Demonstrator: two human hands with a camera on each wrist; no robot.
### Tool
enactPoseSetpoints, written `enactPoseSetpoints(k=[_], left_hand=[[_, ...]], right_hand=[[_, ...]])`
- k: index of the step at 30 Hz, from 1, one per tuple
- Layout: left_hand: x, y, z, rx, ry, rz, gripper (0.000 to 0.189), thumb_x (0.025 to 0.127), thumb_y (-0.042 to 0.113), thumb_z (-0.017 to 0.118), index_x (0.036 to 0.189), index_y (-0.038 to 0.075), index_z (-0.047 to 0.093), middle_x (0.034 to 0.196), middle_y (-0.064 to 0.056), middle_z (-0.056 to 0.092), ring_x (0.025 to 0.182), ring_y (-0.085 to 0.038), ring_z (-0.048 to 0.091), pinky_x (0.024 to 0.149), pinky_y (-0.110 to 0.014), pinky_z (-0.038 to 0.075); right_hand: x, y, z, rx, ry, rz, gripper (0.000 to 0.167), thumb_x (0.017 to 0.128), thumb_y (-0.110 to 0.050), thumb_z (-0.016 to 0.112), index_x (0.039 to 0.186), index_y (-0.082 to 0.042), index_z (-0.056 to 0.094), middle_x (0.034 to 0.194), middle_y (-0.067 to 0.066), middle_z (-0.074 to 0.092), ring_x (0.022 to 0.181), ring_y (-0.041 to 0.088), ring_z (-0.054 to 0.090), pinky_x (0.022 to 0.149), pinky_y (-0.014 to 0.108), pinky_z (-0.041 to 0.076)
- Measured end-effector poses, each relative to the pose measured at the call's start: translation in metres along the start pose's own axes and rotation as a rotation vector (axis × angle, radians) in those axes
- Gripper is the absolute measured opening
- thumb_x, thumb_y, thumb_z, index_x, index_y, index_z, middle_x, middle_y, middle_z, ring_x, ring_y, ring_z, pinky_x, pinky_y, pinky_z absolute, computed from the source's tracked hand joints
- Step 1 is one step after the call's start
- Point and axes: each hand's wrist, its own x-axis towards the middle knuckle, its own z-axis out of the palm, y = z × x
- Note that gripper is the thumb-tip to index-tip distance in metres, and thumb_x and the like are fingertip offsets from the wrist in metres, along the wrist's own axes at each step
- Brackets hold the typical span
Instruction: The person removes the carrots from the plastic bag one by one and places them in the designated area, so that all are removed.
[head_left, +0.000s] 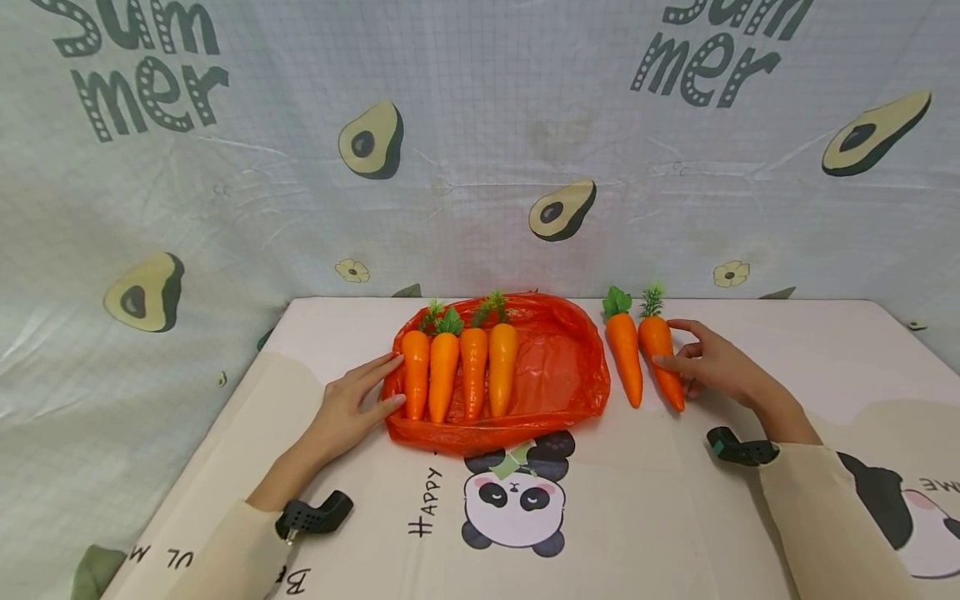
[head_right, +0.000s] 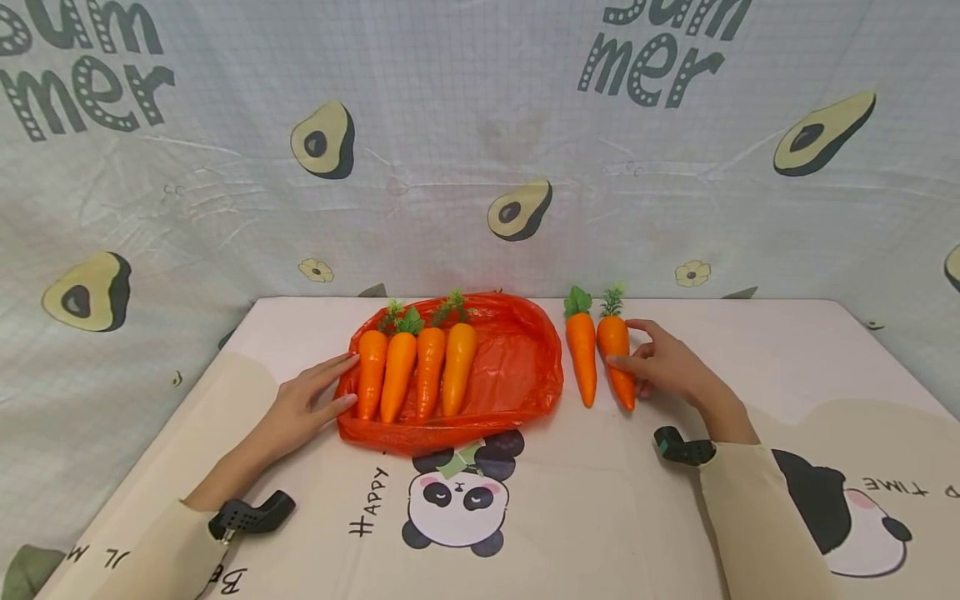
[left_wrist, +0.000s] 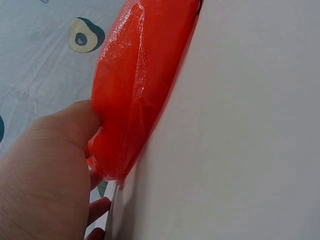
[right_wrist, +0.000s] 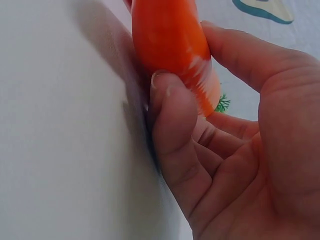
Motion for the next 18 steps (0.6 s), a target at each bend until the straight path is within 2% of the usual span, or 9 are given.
enactPoseSetpoints(k=[12, 18], left_hand=[[0.0017, -0.0012, 0.0004, -0.002, -0.006, 0.001, 0.060, 0.090, 0.036, 0.064, 0.143, 0.014, 0.047, 0.147, -0.013, 0.041, 0.133, -0.036, 0.034, 0.102, -0.058, 0.020], [0.0016, -0.0013, 0.0006, 0.006, 0.011, 0.015, 0.059, 0.090, 0.035, 0.065, 0.142, 0.013, 0.048, 0.145, -0.015, 0.042, 0.132, -0.037, 0.035, 0.101, -0.059, 0.022]], right_hand=[[-0.0001, -0.0008, 0.0006, -0.023, 0.006, 0.012, 0.093, 0.086, -0.050, 0.066, 0.150, -0.003, 0.016, 0.093, 0.015, 0.055, 0.062, 0.025, 0.058, 0.062, 0.034, 0.053], [-0.0018, -0.0037, -0.0004, -0.051, -0.001, 0.016, 0.092, 0.086, -0.051, 0.065, 0.149, -0.002, 0.018, 0.093, 0.015, 0.055, 0.063, 0.025, 0.059, 0.063, 0.034, 0.053]])
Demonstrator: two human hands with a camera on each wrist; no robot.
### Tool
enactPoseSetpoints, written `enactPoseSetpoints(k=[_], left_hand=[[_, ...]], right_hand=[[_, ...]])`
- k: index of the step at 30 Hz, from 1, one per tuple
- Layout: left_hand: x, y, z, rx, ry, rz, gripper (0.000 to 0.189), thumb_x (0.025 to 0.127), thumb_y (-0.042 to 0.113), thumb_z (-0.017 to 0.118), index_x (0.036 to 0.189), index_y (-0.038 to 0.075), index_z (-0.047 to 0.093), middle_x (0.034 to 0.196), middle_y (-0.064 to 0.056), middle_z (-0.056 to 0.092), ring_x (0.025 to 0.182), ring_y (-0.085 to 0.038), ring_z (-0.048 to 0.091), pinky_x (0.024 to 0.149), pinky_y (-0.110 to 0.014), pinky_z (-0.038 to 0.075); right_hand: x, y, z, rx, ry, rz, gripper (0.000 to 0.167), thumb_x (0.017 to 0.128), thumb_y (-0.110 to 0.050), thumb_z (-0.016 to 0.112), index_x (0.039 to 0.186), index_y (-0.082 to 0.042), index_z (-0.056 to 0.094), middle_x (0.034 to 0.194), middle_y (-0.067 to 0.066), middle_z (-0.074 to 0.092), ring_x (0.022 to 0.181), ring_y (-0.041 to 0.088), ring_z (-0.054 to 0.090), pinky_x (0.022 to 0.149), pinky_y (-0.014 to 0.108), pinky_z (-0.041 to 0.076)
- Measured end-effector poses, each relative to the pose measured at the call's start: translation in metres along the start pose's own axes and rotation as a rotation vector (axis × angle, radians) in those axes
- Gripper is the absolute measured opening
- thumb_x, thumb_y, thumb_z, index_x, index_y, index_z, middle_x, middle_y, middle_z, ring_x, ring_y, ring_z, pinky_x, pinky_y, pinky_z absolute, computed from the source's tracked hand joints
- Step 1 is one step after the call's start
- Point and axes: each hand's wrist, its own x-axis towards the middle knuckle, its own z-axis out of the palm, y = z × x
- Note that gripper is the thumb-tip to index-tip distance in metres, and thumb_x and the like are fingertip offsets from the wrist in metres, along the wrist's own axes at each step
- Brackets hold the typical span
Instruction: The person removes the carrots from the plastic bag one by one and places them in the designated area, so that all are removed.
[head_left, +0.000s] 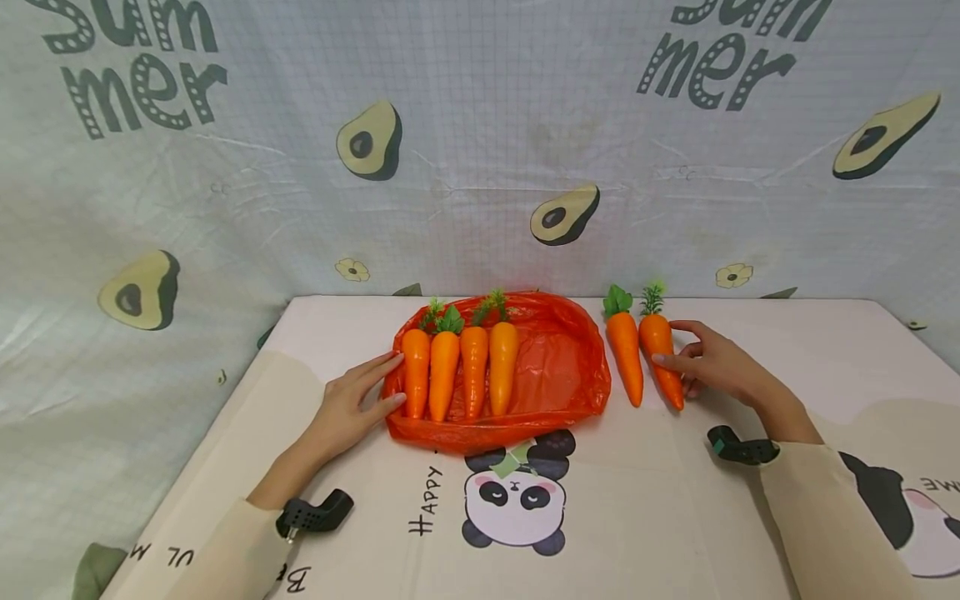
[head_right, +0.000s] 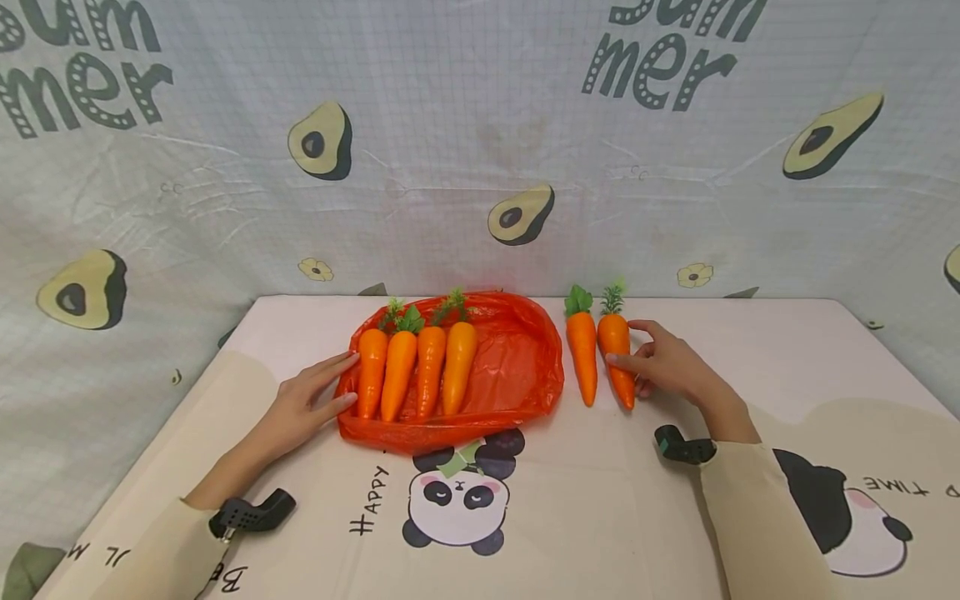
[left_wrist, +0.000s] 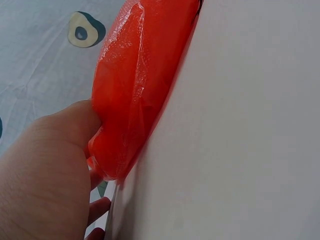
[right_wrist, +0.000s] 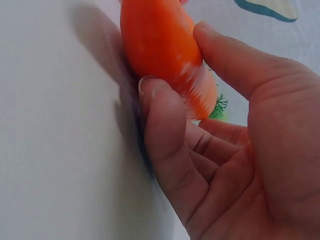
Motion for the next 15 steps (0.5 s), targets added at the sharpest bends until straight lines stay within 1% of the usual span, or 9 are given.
enactPoseSetpoints(k=[5, 15], left_hand=[[-0.0005, 0.0012, -0.0004, -0.003, -0.001, -0.006, 0.058, 0.090, 0.034, 0.064, 0.142, 0.014, 0.048, 0.146, -0.014, 0.042, 0.132, -0.037, 0.035, 0.101, -0.058, 0.021], [-0.0010, 0.0030, -0.0006, -0.003, -0.007, -0.012, 0.058, 0.090, 0.034, 0.064, 0.142, 0.014, 0.048, 0.146, -0.014, 0.042, 0.133, -0.037, 0.035, 0.101, -0.058, 0.022]], right_hand=[[0.0011, -0.0004, -0.0008, 0.002, -0.001, 0.005, 0.091, 0.086, -0.051, 0.065, 0.148, -0.002, 0.019, 0.093, 0.015, 0.055, 0.062, 0.025, 0.059, 0.062, 0.034, 0.054], [0.0026, -0.0026, -0.0006, -0.012, -0.001, 0.014, 0.096, 0.085, -0.052, 0.066, 0.149, -0.001, 0.017, 0.093, 0.015, 0.055, 0.061, 0.023, 0.059, 0.062, 0.034, 0.054]])
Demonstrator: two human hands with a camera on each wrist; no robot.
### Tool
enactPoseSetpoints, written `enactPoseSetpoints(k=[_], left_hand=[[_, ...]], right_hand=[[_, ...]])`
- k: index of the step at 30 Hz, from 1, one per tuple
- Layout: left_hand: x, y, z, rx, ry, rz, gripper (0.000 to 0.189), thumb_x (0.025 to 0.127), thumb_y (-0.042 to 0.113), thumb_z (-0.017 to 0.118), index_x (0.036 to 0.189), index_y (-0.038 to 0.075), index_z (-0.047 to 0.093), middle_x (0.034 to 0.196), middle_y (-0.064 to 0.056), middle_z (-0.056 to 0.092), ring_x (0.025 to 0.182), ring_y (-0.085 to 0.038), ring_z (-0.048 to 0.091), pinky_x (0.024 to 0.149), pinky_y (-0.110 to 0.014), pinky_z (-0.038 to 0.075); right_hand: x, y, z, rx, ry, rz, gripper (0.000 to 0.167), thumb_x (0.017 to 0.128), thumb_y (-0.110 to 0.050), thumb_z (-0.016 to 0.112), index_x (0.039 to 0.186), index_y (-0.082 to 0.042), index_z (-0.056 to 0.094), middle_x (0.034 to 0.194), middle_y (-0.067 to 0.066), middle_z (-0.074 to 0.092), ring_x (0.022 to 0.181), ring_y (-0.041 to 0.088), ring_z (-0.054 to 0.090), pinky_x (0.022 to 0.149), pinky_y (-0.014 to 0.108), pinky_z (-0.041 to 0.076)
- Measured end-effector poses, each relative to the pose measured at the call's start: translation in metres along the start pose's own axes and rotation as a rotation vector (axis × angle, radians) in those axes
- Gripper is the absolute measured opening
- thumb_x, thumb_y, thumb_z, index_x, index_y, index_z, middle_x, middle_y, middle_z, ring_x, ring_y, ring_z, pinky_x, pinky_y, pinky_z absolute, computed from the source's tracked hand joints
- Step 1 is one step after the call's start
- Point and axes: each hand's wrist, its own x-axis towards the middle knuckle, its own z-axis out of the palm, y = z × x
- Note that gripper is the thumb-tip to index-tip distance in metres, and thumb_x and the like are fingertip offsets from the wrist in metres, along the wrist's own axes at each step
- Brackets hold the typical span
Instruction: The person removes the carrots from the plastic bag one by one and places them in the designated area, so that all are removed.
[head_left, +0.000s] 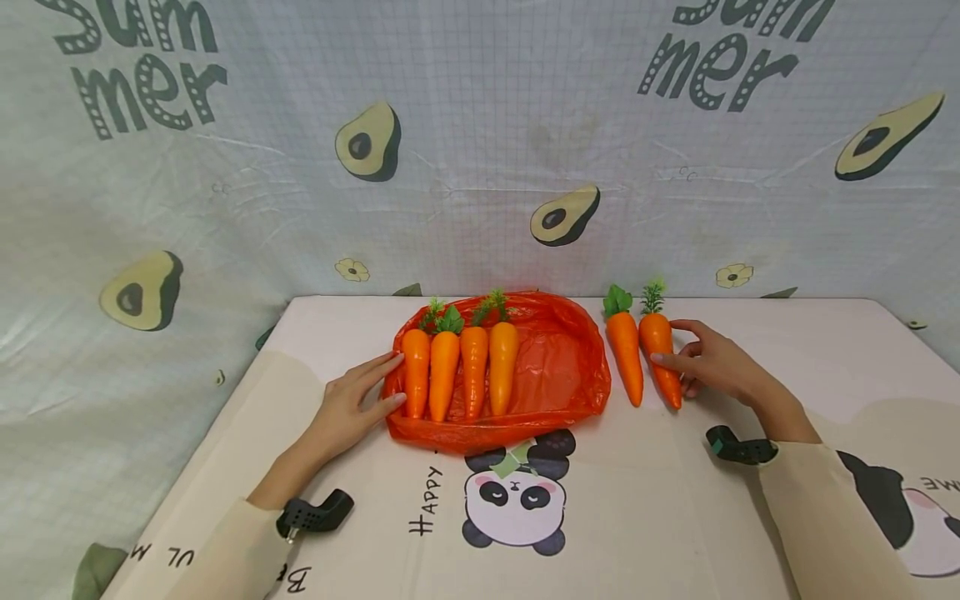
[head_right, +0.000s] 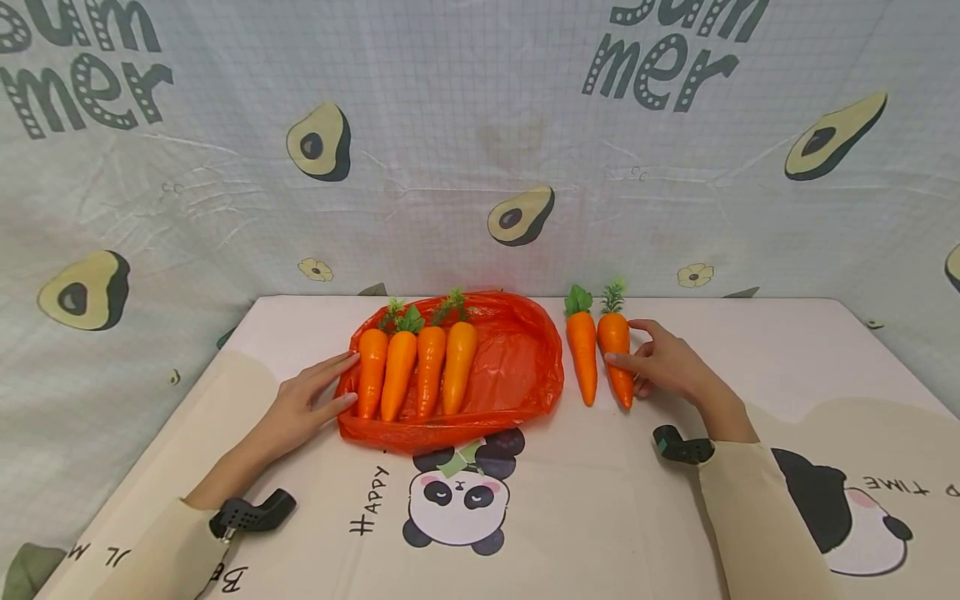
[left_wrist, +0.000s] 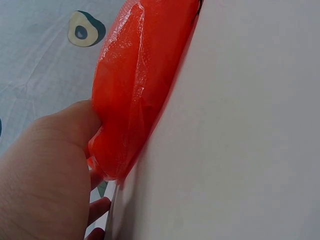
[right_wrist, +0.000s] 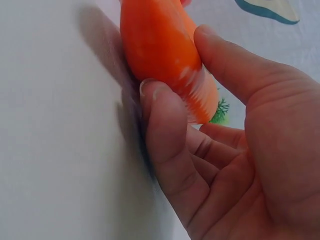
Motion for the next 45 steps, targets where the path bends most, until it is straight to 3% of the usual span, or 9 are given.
enactPoseSetpoints(k=[21, 28, 37, 45], left_hand=[[0.000, -0.002, 0.000, 0.008, -0.003, 0.013, 0.059, 0.090, 0.035, 0.063, 0.143, 0.013, 0.047, 0.146, -0.014, 0.041, 0.133, -0.037, 0.034, 0.101, -0.060, 0.021], [0.001, -0.003, 0.000, 0.007, -0.003, 0.013, 0.059, 0.090, 0.035, 0.064, 0.143, 0.013, 0.047, 0.147, -0.014, 0.041, 0.133, -0.036, 0.034, 0.102, -0.059, 0.020], [0.000, -0.003, -0.001, 0.006, -0.010, 0.009, 0.058, 0.091, 0.034, 0.063, 0.143, 0.014, 0.047, 0.147, -0.014, 0.041, 0.133, -0.036, 0.034, 0.102, -0.059, 0.020], [0.000, -0.003, 0.000, 0.003, -0.006, 0.013, 0.058, 0.091, 0.034, 0.063, 0.143, 0.014, 0.047, 0.146, -0.014, 0.042, 0.133, -0.037, 0.035, 0.102, -0.060, 0.020]], right_hand=[[-0.004, 0.000, -0.003, -0.023, 0.014, -0.021, 0.092, 0.088, -0.052, 0.062, 0.147, 0.003, 0.018, 0.109, 0.025, 0.054, 0.068, 0.022, 0.062, 0.068, 0.032, 0.054], [-0.006, -0.001, -0.006, -0.046, 0.022, -0.042, 0.085, 0.090, -0.050, 0.060, 0.146, 0.002, 0.023, 0.109, 0.022, 0.056, 0.071, 0.021, 0.062, 0.070, 0.032, 0.053], [-0.010, -0.006, -0.011, -0.063, 0.117, -0.077, 0.075, 0.093, -0.048, 0.056, 0.145, -0.002, 0.028, 0.108, 0.020, 0.056, 0.072, 0.023, 0.062, 0.070, 0.032, 0.053], [-0.012, -0.021, -0.004, -0.060, 0.267, -0.143, 0.063, 0.097, -0.040, 0.053, 0.142, -0.001, 0.034, 0.105, 0.021, 0.058, 0.069, 0.024, 0.064, 0.067, 0.035, 0.054]])
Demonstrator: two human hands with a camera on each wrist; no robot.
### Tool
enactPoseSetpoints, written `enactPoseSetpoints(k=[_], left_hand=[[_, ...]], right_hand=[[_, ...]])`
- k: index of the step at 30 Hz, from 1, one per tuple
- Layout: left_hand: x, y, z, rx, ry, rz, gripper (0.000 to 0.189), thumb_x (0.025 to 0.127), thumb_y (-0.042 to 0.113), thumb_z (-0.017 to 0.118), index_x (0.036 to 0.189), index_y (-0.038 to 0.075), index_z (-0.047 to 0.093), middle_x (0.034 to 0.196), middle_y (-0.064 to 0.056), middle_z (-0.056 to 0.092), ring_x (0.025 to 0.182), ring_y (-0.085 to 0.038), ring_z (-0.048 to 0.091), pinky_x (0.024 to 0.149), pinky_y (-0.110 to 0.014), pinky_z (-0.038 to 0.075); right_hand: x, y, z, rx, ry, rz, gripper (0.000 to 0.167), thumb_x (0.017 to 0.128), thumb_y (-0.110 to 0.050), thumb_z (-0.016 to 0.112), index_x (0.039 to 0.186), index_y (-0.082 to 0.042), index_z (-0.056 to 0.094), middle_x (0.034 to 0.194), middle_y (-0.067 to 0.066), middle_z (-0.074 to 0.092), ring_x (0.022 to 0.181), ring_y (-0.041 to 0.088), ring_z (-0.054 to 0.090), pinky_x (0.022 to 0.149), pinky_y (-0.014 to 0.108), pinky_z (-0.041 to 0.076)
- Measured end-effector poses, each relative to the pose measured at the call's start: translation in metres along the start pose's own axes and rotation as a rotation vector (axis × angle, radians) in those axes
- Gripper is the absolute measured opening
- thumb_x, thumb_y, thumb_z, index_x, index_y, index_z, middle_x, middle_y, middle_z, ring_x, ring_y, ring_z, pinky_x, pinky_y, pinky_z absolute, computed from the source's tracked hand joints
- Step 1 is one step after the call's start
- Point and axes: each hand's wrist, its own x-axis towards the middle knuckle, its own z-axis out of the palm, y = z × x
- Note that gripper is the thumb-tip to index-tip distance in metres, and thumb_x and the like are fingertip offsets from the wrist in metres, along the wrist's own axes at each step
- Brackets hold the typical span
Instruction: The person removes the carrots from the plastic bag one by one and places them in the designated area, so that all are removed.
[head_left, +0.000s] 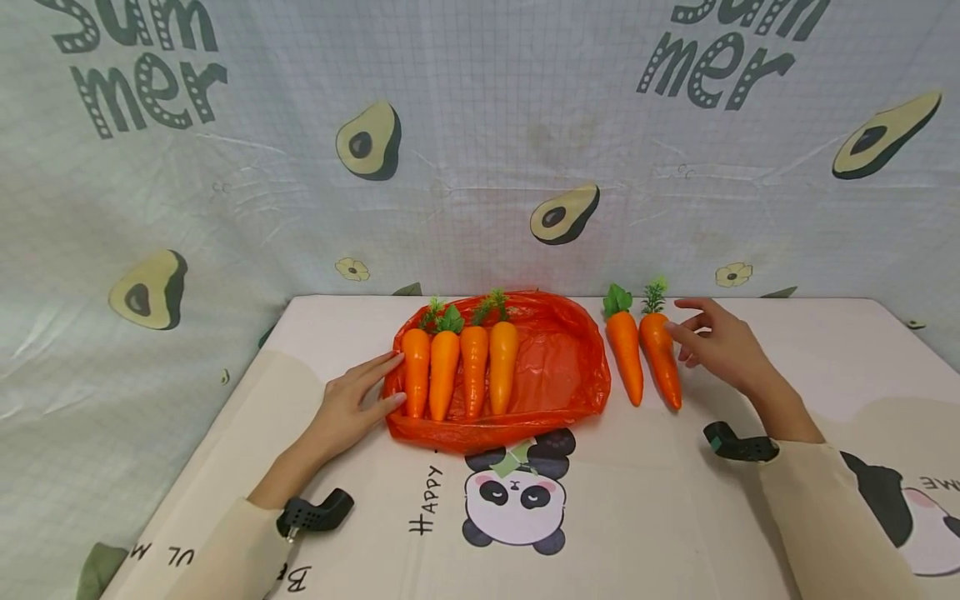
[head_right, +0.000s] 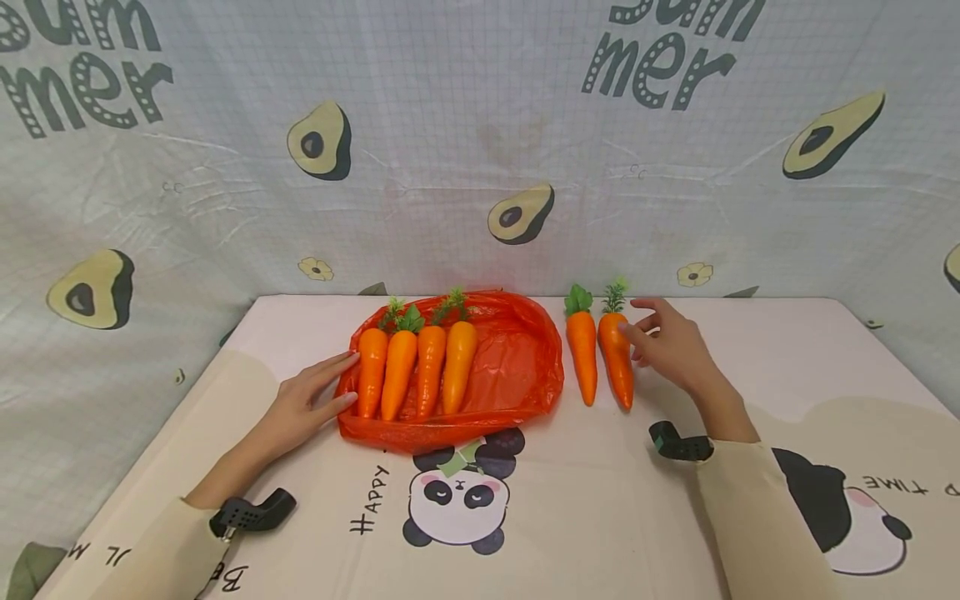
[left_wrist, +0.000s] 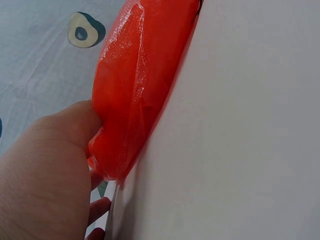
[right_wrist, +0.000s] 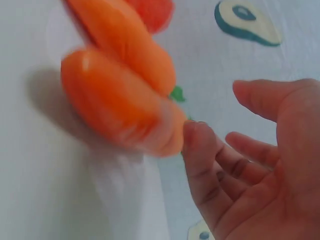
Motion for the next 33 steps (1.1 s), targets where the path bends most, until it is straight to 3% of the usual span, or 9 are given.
enactPoseSetpoints(k=[5, 11, 23, 33], left_hand=[[0.001, 0.001, 0.000, 0.000, 0.008, 0.002, 0.058, 0.091, 0.035, 0.063, 0.142, 0.014, 0.047, 0.146, -0.014, 0.042, 0.132, -0.037, 0.035, 0.102, -0.060, 0.020], [0.001, 0.001, 0.001, -0.001, 0.013, -0.004, 0.058, 0.091, 0.035, 0.063, 0.142, 0.014, 0.047, 0.145, -0.014, 0.042, 0.132, -0.037, 0.035, 0.101, -0.060, 0.020], [0.003, 0.000, 0.003, 0.010, 0.043, 0.038, 0.057, 0.090, 0.031, 0.066, 0.141, 0.013, 0.050, 0.143, -0.014, 0.046, 0.131, -0.035, 0.039, 0.097, -0.057, 0.024], [0.004, -0.001, 0.003, 0.004, 0.041, 0.035, 0.057, 0.090, 0.033, 0.065, 0.141, 0.013, 0.049, 0.143, -0.014, 0.046, 0.131, -0.036, 0.038, 0.098, -0.057, 0.024]], right_hand=[[0.002, -0.014, 0.005, 0.022, 0.048, -0.029, 0.059, 0.098, -0.038, 0.052, 0.142, -0.003, 0.036, 0.108, 0.022, 0.058, 0.077, 0.027, 0.065, 0.069, 0.039, 0.055], [0.004, -0.035, 0.016, 0.069, 0.025, -0.067, 0.056, 0.098, -0.038, 0.052, 0.141, -0.004, 0.038, 0.109, 0.020, 0.057, 0.094, 0.035, 0.061, 0.071, 0.037, 0.056], [0.015, -0.071, 0.046, 0.082, -0.021, -0.176, 0.051, 0.094, -0.028, 0.061, 0.137, -0.006, 0.043, 0.098, 0.012, 0.061, 0.082, 0.025, 0.064, 0.069, 0.032, 0.054], [0.016, -0.095, 0.066, 0.088, -0.065, -0.167, 0.058, 0.092, -0.034, 0.064, 0.139, -0.011, 0.041, 0.098, 0.011, 0.061, 0.072, 0.021, 0.063, 0.065, 0.031, 0.055]])
